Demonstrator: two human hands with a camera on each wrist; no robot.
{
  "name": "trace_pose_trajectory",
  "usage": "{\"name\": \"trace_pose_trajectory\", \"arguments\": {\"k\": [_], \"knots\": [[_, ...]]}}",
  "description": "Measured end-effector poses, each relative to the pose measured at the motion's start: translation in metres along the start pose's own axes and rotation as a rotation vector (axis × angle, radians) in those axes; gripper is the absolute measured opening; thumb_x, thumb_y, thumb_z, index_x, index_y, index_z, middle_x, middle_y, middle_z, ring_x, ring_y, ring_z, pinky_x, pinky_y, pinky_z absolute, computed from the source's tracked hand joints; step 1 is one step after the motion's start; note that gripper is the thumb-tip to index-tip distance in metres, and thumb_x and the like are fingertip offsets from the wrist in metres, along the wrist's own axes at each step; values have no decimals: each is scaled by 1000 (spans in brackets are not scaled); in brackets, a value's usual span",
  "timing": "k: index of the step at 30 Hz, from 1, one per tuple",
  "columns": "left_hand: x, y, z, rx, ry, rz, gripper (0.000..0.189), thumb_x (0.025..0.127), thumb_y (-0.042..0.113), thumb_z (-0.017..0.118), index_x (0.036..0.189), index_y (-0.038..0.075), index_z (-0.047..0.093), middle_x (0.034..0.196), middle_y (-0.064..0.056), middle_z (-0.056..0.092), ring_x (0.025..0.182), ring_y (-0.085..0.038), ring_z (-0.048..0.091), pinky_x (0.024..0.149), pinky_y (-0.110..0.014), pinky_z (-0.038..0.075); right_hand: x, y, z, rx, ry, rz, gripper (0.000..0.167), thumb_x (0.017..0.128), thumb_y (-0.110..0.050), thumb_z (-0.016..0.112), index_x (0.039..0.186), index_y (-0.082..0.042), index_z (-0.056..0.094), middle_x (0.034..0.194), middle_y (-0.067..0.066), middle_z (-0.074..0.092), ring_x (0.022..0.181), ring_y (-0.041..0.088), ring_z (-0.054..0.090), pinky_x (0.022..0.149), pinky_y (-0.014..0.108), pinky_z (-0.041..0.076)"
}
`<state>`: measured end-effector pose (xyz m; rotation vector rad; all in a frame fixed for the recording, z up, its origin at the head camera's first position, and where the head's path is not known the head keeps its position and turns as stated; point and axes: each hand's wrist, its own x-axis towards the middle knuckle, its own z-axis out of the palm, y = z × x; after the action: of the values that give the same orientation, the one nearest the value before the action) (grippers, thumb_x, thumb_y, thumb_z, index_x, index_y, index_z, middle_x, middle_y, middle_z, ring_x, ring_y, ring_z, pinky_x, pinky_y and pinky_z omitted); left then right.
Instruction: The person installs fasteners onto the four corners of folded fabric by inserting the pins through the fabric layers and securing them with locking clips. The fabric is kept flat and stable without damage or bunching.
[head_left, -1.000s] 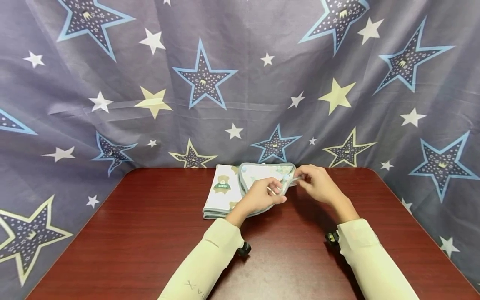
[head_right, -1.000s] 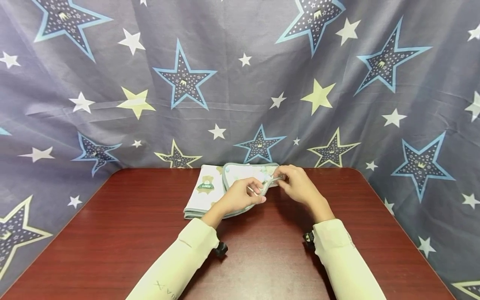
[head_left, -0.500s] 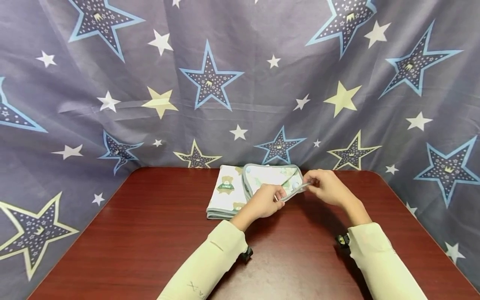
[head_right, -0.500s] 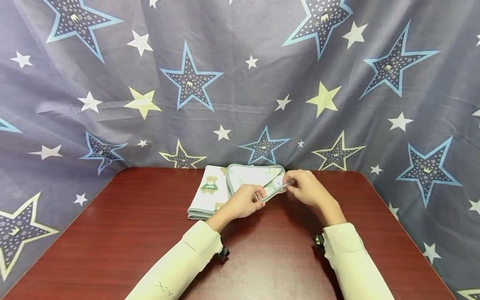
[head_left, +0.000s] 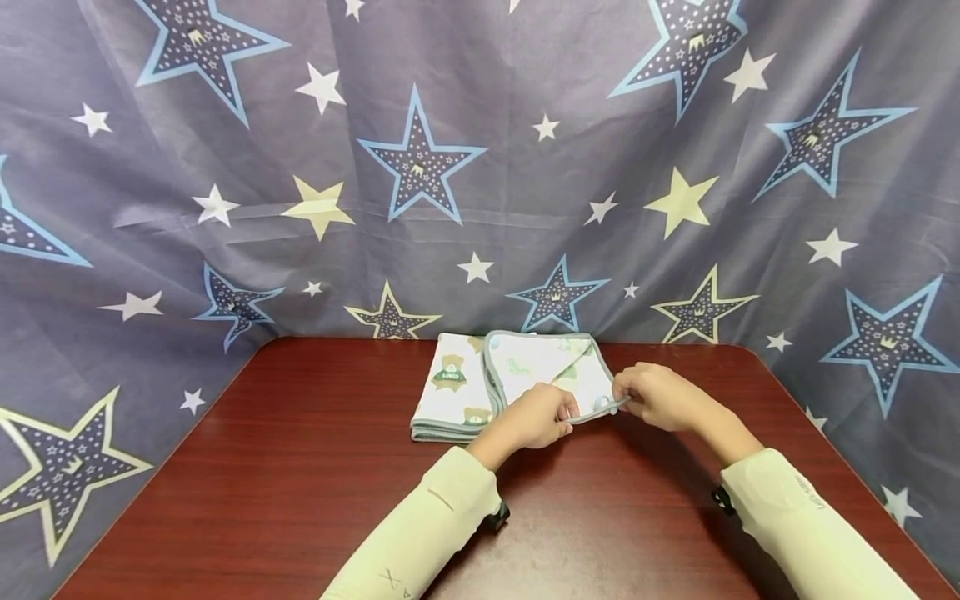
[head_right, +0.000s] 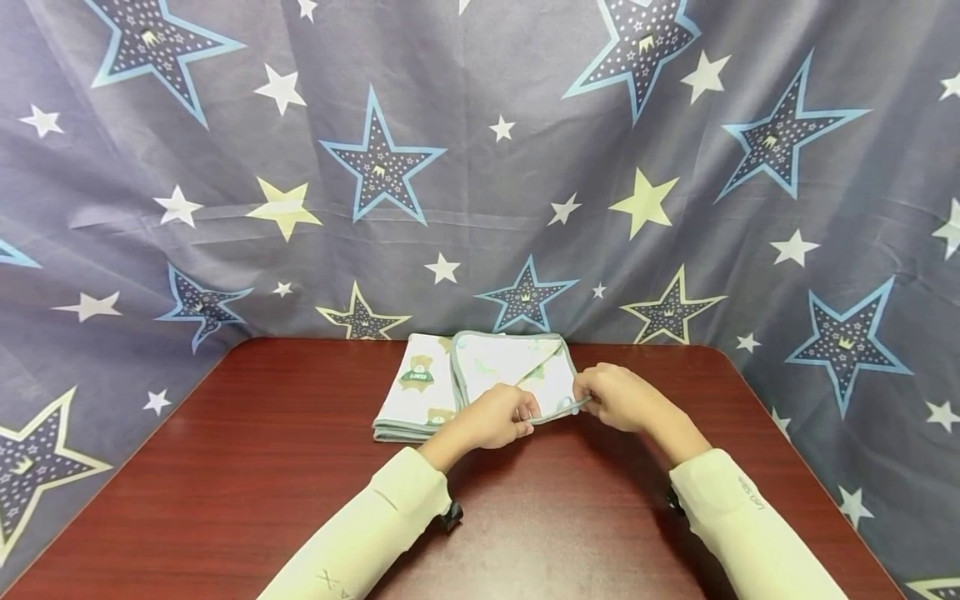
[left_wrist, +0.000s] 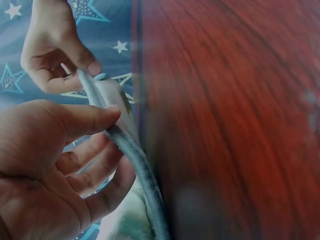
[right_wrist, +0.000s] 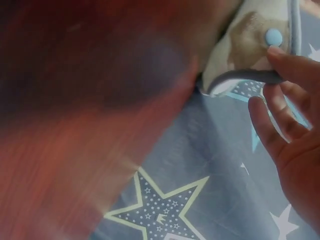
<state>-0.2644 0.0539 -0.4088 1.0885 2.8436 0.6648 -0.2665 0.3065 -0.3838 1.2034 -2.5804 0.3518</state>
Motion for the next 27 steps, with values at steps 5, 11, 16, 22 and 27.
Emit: {"name": "trace_pose_trajectory", "arguments": {"k": [5, 11, 16, 22, 27], "knots": [[0, 2, 2, 57, -21, 15, 11, 89, 12, 78, 97, 17, 73, 84, 8, 67, 82, -6, 63, 77, -20, 50, -9, -2, 5, -15, -47, -22, 29, 73, 3, 81, 80, -19, 63, 78, -10, 58, 74, 9, 53, 66, 31, 47], [2, 5, 5, 110, -83, 24, 10, 88, 12, 78, 93, 20, 73, 85, 9, 67, 83, -5, 62, 75, -21, 50, -16, -3, 10, -42, -100, -34, 24, 75, -3, 85, 82, -19, 68, 80, -11, 61, 76, 10, 57, 67, 31, 49], [-1, 2, 6, 106, -163, 66, 6, 91, 15, 77, 95, 17, 74, 89, 8, 71, 88, -3, 64, 81, -18, 49, -20, -5, 10, -43, -175, -14, 21, 76, -6, 84, 82, -22, 71, 77, -14, 58, 74, 7, 54, 64, 30, 47], [-9, -10, -3, 26, -150, 105, 7, 95, 16, 72, 101, 14, 75, 91, 7, 71, 87, -2, 63, 80, -16, 48, -22, -6, 8, -32, -226, 23, 23, 77, -4, 82, 83, -23, 71, 76, -17, 55, 72, 3, 48, 63, 27, 43], [-20, -23, -20, -111, -46, 144, 5, 96, 12, 70, 98, 11, 75, 87, 4, 71, 81, -5, 63, 78, -21, 50, -22, -7, 4, -39, -232, 44, 23, 78, -3, 82, 87, -22, 74, 80, -13, 62, 74, 5, 52, 65, 30, 47]]}}
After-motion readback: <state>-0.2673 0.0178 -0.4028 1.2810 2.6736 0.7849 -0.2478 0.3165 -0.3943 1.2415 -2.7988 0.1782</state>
